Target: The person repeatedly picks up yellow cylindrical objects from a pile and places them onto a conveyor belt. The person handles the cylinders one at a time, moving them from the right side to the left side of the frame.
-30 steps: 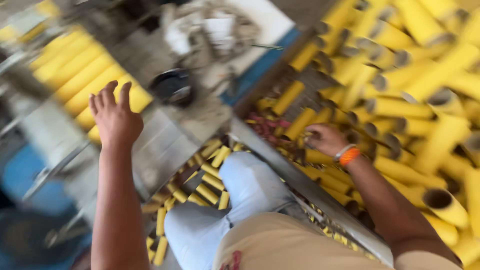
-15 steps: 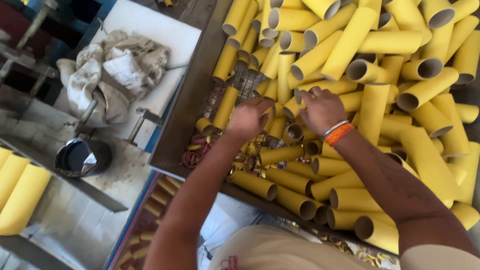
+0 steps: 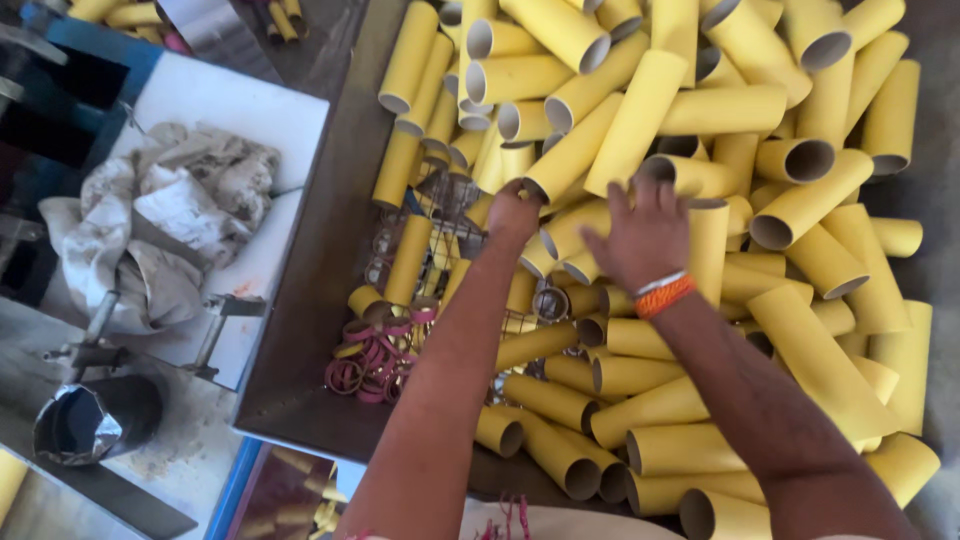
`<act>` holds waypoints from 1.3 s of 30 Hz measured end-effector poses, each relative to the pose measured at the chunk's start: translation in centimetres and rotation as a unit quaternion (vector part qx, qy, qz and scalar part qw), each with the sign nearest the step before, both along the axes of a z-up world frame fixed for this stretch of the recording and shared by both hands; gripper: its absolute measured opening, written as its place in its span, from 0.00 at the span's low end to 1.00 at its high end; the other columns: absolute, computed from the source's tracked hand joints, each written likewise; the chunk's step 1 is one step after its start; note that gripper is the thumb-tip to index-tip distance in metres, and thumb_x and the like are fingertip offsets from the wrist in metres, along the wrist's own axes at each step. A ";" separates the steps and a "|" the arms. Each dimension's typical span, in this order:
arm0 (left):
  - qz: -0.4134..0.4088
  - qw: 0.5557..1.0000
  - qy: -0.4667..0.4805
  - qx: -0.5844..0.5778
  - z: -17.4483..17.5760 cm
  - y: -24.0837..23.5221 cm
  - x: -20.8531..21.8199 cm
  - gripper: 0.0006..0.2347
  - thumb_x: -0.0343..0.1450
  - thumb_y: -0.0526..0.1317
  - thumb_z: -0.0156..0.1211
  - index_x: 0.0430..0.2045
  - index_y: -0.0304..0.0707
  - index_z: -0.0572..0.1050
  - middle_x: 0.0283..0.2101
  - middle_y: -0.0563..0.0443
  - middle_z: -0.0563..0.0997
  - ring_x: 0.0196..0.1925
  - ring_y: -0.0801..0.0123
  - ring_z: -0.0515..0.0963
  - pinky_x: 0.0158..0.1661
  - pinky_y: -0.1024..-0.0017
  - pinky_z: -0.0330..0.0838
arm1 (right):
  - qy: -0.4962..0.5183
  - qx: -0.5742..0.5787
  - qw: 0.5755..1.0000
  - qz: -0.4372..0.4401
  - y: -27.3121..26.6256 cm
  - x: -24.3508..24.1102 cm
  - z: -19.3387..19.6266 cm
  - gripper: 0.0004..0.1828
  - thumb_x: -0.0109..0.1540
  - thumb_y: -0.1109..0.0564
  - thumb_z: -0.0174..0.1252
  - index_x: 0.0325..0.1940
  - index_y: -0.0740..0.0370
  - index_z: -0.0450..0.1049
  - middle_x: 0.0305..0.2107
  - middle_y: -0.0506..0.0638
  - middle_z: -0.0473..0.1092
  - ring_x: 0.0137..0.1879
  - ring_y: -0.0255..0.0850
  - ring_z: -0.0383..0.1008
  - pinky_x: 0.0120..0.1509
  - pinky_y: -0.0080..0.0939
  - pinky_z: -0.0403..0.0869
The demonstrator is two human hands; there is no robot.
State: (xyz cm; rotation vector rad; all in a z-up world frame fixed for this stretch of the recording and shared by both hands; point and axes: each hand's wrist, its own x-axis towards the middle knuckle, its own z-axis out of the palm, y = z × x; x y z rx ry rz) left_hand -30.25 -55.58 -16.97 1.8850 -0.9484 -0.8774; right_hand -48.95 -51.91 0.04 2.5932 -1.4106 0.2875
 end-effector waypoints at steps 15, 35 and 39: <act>0.030 0.999 0.010 -0.028 8.4 8.0 -0.6 0.10 0.66 0.34 0.62 0.41 0.38 0.80 0.37 0.43 0.86 0.38 0.56 0.86 0.42 0.62 0.79 | 0.032 -0.091 0.990 -0.107 -6.6 -6.4 -6.8 0.37 0.52 0.39 0.67 0.58 0.61 0.71 0.45 0.60 0.73 0.55 0.54 0.73 0.69 0.73 0.54; 0.367 0.851 -0.141 -0.349 19.9 59.0 25.3 0.10 0.71 0.21 0.57 0.43 0.29 0.76 0.45 0.50 0.82 0.50 0.74 0.80 0.54 0.75 0.75 | -0.462 0.307 0.669 0.495 18.4 22.7 11.9 0.25 0.60 0.63 0.65 0.61 0.66 0.68 0.49 0.48 0.72 0.53 0.35 0.75 0.60 0.36 0.74; 0.438 0.828 -0.195 -0.289 19.0 67.8 32.4 0.11 0.73 0.23 0.52 0.47 0.33 0.73 0.42 0.49 0.82 0.45 0.75 0.81 0.48 0.77 0.74 | -0.442 0.459 0.601 0.482 25.1 31.6 8.3 0.14 0.71 0.64 0.60 0.60 0.65 0.72 0.50 0.52 0.76 0.51 0.35 0.78 0.63 0.38 0.78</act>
